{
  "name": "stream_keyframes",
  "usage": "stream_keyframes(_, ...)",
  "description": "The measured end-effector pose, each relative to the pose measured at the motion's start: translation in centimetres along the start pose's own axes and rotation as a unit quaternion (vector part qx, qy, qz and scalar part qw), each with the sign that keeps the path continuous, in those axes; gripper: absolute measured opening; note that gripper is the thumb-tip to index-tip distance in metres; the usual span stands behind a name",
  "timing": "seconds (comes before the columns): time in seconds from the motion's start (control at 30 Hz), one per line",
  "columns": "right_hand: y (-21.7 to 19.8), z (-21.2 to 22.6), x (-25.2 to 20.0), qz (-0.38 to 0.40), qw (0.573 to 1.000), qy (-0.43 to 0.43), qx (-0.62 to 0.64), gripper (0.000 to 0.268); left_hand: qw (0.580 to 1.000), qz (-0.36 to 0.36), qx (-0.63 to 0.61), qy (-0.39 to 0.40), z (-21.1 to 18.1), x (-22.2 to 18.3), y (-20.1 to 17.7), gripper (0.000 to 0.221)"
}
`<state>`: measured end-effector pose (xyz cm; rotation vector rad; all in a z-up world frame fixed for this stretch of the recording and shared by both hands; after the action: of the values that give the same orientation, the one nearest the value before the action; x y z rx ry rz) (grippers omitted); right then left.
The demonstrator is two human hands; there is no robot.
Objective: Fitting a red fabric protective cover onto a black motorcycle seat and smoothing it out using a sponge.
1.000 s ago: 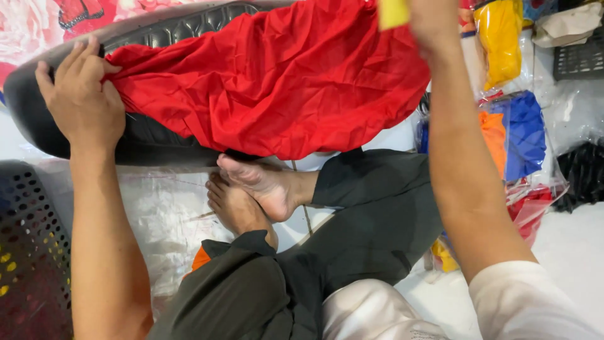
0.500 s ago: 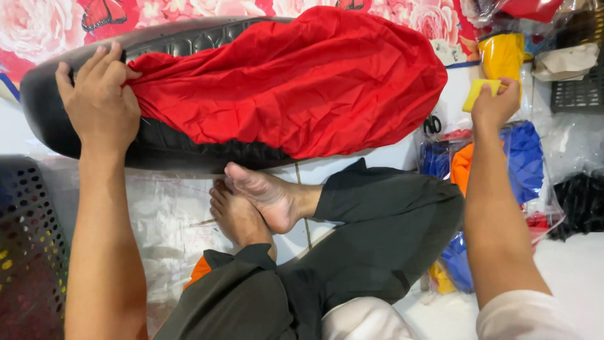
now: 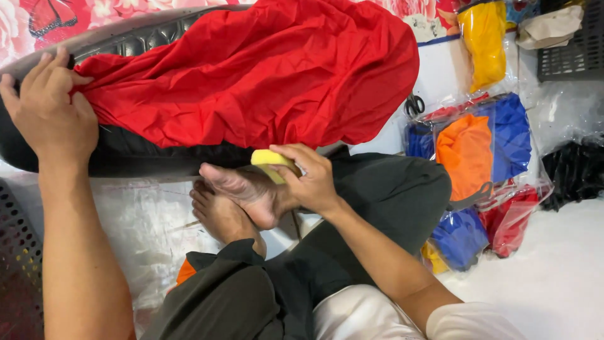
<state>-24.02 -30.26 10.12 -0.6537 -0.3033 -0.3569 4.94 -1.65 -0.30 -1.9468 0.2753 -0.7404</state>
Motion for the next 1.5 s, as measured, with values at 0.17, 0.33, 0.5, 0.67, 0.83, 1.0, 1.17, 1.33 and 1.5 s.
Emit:
stream_keyframes(0.17,-10.0,-14.6,-2.0,-0.031,0.992,0.089,-0.084,0.029,0.999,-0.017,0.012,0.025,0.0,0.2,-0.1,0.03)
stream_keyframes(0.33,-19.4,-19.6,-3.9,-0.414,0.861,0.17,-0.242,0.021,0.998,-0.012,-0.046,0.04,-0.9,0.5,-0.8,0.036)
stream_keyframes(0.5,-14.0,-13.1,-0.1,-0.105,0.989,0.049,-0.091,0.025,0.998,-0.015,-0.049,0.044,-0.6,0.6,-0.6,0.039)
stream_keyframes(0.67,-22.5,-21.1,-2.8,-0.312,0.892,0.105,-0.309,0.022,0.998,-0.03,0.009,0.048,-0.7,0.5,-0.8,0.03)
stream_keyframes(0.83,-20.9,-17.5,-2.8,-0.359,0.909,0.042,-0.207,0.022,0.997,0.012,-0.05,0.049,-0.8,0.2,-0.6,0.039)
stream_keyframes(1.0,-24.8,-28.3,-7.2,-0.373,0.861,0.22,-0.266,0.019,0.999,0.009,-0.04,0.01,0.4,-0.2,0.1,0.029)
stream_keyframes(1.17,-23.4,-23.2,-7.5,-0.336,0.91,0.207,-0.13,0.02,0.998,0.019,-0.04,0.037,-1.0,0.1,-0.8,0.03)
stream_keyframes(1.33,-21.3,-22.2,-9.0,0.079,0.891,0.29,-0.341,0.02,0.992,0.029,-0.121,0.036,-1.2,0.9,-1.0,0.034)
stream_keyframes(1.5,-20.5,-15.5,-5.4,-0.092,0.929,0.191,-0.303,0.021,0.991,0.06,-0.116,0.003,-1.4,0.7,-1.0,0.034)
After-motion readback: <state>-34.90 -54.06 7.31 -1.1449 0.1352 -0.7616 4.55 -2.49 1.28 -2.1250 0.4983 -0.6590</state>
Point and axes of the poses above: each hand's wrist, its own x-axis towards the middle knuckle, its own y-axis out of the palm, z = x × y, the point moved 4 cm from there along x, towards the middle knuckle, and after that the axes turned 12 degrees about -y, right-handed, at the moved point
